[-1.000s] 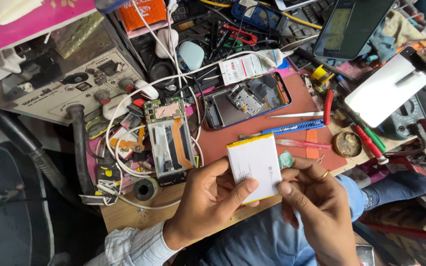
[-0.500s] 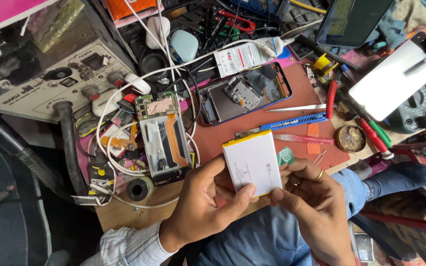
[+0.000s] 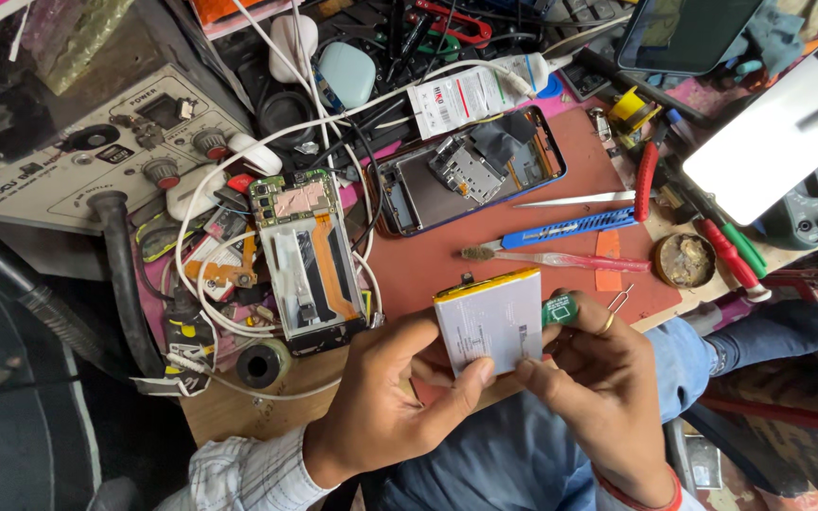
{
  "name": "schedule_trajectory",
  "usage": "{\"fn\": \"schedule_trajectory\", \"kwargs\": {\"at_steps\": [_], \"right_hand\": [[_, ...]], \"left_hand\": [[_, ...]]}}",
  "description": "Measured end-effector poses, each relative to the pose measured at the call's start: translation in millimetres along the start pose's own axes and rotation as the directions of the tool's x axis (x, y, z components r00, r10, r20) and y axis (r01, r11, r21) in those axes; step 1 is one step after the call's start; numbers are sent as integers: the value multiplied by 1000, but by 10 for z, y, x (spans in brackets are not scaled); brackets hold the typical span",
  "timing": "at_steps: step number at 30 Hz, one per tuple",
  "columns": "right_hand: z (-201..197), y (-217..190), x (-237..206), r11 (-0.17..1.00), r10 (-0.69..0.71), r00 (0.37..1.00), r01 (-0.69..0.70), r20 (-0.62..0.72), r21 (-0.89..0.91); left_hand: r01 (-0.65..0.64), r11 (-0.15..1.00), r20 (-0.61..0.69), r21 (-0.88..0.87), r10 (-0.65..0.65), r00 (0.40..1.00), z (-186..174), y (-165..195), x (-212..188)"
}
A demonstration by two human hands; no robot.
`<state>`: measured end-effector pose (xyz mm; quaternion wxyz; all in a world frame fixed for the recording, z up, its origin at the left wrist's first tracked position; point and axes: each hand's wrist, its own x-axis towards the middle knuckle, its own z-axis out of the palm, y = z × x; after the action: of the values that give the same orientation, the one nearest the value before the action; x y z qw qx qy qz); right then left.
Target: The person disassembles a smartphone at a cluttered repair workbench. They pry open the phone's back cover and frame by hand, lift out the internal assembly, brush debris off the components, and handle and peel the battery pack out of the device.
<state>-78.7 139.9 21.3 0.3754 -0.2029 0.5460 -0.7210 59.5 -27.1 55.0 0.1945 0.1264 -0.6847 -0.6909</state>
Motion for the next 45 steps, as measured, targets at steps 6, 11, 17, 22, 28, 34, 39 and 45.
{"fn": "schedule_trajectory", "kwargs": {"at_steps": [6,11,17,22,28,34,39,45], "right_hand": [[-44,-7,-15,999,-2,1000,3,12,-33],[-95,-60,-14,999,25,997,-22,66,-45],[9,-21,-36,998,-61,998,61,-4,-1],[85,30,-18,984,-168,982,162,-90,-71],[89,72,56,973,-206,978,202,-25,-112],[123,172,70,958,-263,965,259,-14,-119],[108,227,90,937,-335,942,332,-5,-109],[71,281,88,941,-329,944,325,-29,-99]], "left_hand": [[3,1000,12,-1,-3,1000,-1,19,8],[0,1000,4,-22,0,1000,-13,-4,5],[104,963,-16,-249,-112,994,2,-33,-8],[83,962,-1,-260,-86,996,30,-36,12],[140,954,-35,-264,-155,987,13,-87,18],[105,950,-72,-295,-132,989,29,-127,20],[97,961,-70,-258,-119,990,7,-146,13],[110,959,-67,-262,-132,989,3,-167,15]]}}
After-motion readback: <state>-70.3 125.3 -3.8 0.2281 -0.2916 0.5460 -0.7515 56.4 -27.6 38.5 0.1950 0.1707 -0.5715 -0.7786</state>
